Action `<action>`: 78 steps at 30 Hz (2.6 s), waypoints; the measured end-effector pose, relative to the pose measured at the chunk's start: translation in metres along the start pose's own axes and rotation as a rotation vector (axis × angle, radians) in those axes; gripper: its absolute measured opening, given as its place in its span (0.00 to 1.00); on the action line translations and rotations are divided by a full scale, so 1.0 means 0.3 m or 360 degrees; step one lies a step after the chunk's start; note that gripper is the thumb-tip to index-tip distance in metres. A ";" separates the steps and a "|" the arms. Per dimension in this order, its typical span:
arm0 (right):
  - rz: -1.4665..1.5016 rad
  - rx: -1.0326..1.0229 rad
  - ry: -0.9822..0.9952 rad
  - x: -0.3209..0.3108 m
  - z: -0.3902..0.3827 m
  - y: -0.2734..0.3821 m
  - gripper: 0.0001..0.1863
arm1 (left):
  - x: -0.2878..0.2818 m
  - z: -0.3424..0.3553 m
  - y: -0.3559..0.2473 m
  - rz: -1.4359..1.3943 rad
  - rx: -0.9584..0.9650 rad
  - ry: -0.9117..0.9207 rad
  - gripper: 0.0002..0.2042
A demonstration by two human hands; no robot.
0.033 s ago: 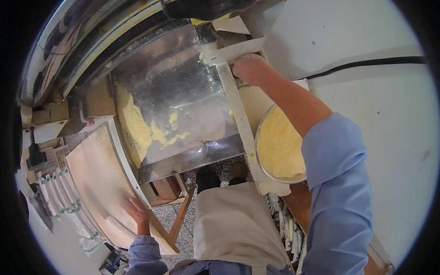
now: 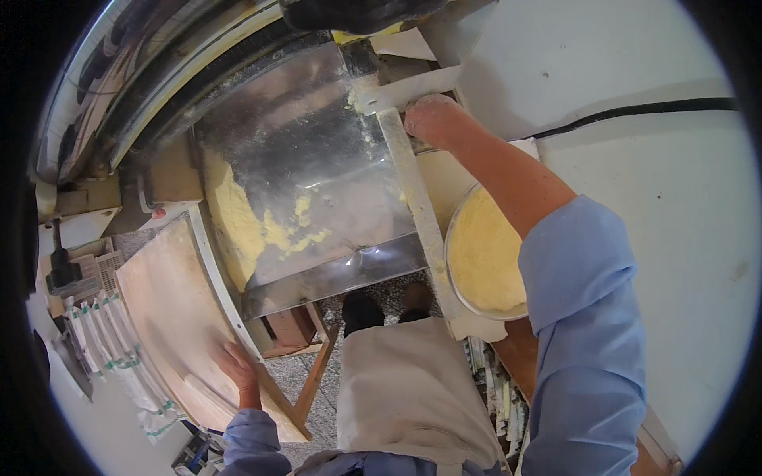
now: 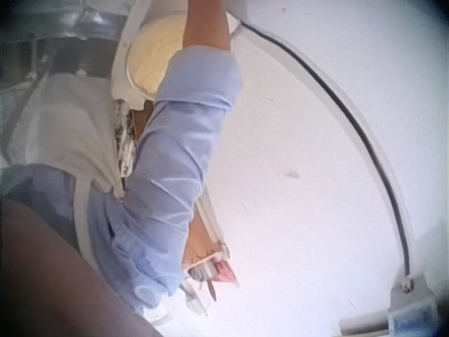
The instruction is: The person feeds dough into a pasta machine, rolls it into sheets, and cuts it into noodles. They then gather the noodles, dust them with flour, and place them into a metal tray on a scale.
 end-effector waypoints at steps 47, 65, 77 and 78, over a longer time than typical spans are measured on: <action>0.2185 0.0700 -0.1279 -1.724 0.210 -0.119 0.20 | -1.438 1.068 -0.832 -0.1233 0.0903 -0.0806 0.30; 0.2795 0.1202 -0.2107 -1.841 0.675 -0.856 0.26 | -1.104 2.069 -1.591 -0.0624 -0.0190 -0.0182 0.37; 0.2673 0.1109 -0.2119 -1.836 0.765 -0.964 0.21 | -1.124 2.091 -1.633 -0.0436 -0.0287 -0.0357 0.27; 0.2581 0.1154 -0.2160 -1.822 0.776 -0.976 0.21 | -1.123 2.097 -1.630 -0.0500 -0.0318 -0.0402 0.26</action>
Point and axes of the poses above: each hand's wrist, its own z-axis towards the middle knuckle, its own x-axis out of the palm, y = z × x, the point moved 5 cm from there along z, towards the middle knuckle, and after that the axes turned 8 degrees about -x, right-handed, at the moved point
